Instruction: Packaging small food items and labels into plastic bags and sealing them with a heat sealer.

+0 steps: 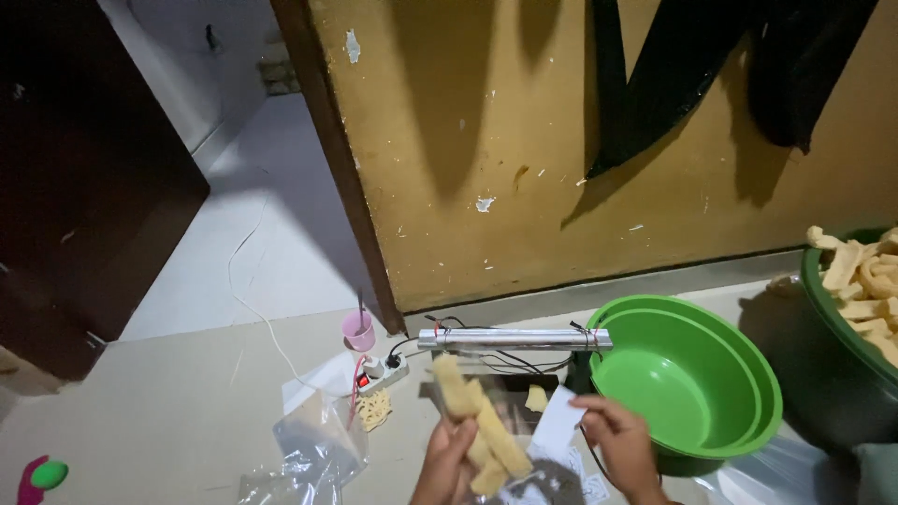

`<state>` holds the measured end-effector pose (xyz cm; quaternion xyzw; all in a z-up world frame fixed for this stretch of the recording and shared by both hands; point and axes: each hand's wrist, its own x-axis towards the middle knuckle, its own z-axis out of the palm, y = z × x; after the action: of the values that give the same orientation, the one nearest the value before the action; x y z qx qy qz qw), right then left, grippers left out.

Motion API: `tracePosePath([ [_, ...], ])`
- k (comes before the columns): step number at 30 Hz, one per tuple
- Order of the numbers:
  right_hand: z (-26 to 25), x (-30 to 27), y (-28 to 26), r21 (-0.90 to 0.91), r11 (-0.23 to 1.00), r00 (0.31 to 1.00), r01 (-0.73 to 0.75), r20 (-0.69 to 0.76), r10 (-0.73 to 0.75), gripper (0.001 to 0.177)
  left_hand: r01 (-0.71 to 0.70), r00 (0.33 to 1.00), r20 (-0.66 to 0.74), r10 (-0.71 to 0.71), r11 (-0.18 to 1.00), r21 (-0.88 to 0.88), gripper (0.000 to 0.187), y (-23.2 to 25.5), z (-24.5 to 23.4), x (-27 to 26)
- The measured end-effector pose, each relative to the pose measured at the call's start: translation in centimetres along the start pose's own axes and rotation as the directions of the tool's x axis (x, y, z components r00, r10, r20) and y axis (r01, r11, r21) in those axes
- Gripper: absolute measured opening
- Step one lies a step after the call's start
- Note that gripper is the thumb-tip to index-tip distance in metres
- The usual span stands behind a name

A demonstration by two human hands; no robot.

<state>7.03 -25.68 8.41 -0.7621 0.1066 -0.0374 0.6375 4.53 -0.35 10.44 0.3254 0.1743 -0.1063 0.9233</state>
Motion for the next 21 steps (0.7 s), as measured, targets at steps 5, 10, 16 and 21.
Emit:
tracePosePath([
  [5,-2.1,-0.7,-12.8,-0.036,0.962,0.932,0.271,-0.242,-0.272,0.015,-0.174,0.934,0.355,-0.025,0.839,0.515,0.073,4.3,4.2,-0.1],
  [10,-3.0,0.9,-20.0,0.142,0.822,0.833,0.551,-0.025,-0.553,0.015,-0.153,0.97,0.205,-0.133,0.324,0.934,0.075,6.8,8.0,-1.9],
  [16,-2.9,1.6,-19.9,0.201,0.773,0.773,0.602,0.093,-0.627,0.02,-0.242,0.97,0.233,0.068,0.266,0.933,0.073,6.8,9.1,-3.3],
  [21,-3.2,0.9,-19.2,0.064,0.679,0.666,0.732,0.142,-0.732,0.031,-0.241,0.971,0.234,0.057,0.253,0.937,0.066,5.9,9.1,-3.4],
])
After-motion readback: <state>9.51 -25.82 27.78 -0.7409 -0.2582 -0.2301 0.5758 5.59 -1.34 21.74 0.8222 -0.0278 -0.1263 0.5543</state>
